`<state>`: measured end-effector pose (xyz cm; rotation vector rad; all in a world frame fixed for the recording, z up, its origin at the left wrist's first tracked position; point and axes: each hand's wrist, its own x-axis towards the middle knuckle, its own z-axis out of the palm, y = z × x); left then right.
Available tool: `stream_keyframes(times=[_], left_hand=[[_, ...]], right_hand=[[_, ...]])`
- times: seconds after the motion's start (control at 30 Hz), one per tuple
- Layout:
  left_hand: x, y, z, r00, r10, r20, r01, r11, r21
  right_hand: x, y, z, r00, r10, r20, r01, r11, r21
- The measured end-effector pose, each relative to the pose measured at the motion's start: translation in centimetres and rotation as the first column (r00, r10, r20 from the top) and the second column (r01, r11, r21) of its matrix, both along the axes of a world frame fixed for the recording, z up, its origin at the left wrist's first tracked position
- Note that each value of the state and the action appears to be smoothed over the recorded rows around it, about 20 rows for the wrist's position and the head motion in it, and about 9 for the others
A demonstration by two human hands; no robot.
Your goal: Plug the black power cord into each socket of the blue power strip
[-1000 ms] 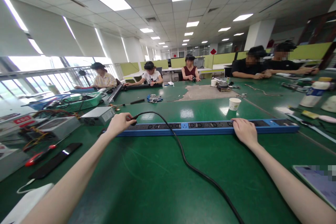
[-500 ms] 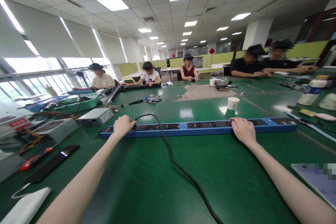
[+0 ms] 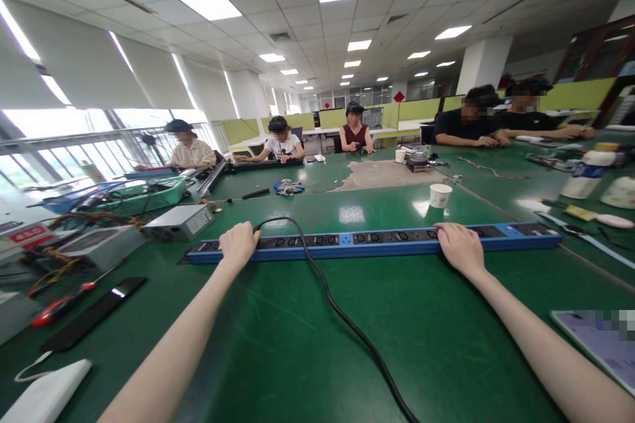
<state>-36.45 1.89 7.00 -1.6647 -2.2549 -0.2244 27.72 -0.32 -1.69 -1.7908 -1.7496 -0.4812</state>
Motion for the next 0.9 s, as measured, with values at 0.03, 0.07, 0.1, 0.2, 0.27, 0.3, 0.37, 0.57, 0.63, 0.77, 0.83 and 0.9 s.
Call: stream_keyframes(times=[0.03,0.07,0.1,0.2,0.27,0.3,0.37,0.57,0.63,0.77,0.83,0.9], left_hand=[[0.1,-0.1,0.0,1.000,-0.007,-0.009,0.007,1.000,0.004],[0.1,-0.1,0.1,1.000,-0.009,-0.007,0.009,1.000,0.006],[0.0,-0.1,0.3,1.000,-0.005,0.012,0.005,1.000,0.003],[-0.5,0.0,0.7,0.992,0.025,0.123,-0.020,0.999,-0.039],[-0.6,0.1,0.8,0.990,0.030,0.140,-0.023,0.998,-0.052],[-0.5,0.1,0.7,0.992,0.026,0.120,-0.020,0.999,-0.043],[-0.1,0.0,0.3,0.997,0.021,0.068,-0.020,1.000,-0.013],[-0.9,-0.7,-0.6,0.998,-0.032,0.059,0.030,0.999,0.029],[-1.8,-0.7,-0.5,0.991,-0.059,0.117,0.059,0.998,0.003],[-2.4,-0.6,-0.2,0.979,-0.051,0.197,0.057,0.998,-0.023],[-2.1,-0.7,-0.4,0.982,-0.041,0.184,0.041,0.999,0.001],[-1.7,-0.8,-0.8,0.982,-0.034,0.185,0.029,0.999,0.030]], right_hand=[[0.0,0.0,0.0,1.000,-0.001,0.001,0.001,1.000,0.001],[0.0,0.0,-0.1,1.000,-0.002,0.001,0.002,1.000,0.003],[0.1,0.1,-0.1,1.000,-0.001,0.002,0.001,1.000,0.005],[0.2,0.1,-0.2,1.000,-0.003,0.002,0.003,1.000,0.001],[0.3,0.2,-0.2,1.000,-0.003,0.004,0.003,1.000,-0.008],[0.4,0.3,-0.2,1.000,-0.004,0.005,0.004,1.000,-0.010],[0.4,0.4,-0.3,1.000,-0.003,0.007,0.003,1.000,-0.007],[0.4,0.5,-0.4,1.000,-0.003,0.010,0.003,1.000,0.016],[0.4,0.5,-0.5,1.000,-0.004,0.013,0.004,1.000,0.023],[0.3,0.5,-0.4,1.000,0.000,0.001,0.000,1.000,0.026],[0.3,0.5,-0.5,1.000,0.003,-0.006,-0.003,1.000,0.028],[0.3,0.5,-0.5,1.000,0.002,-0.010,-0.002,0.999,0.032]])
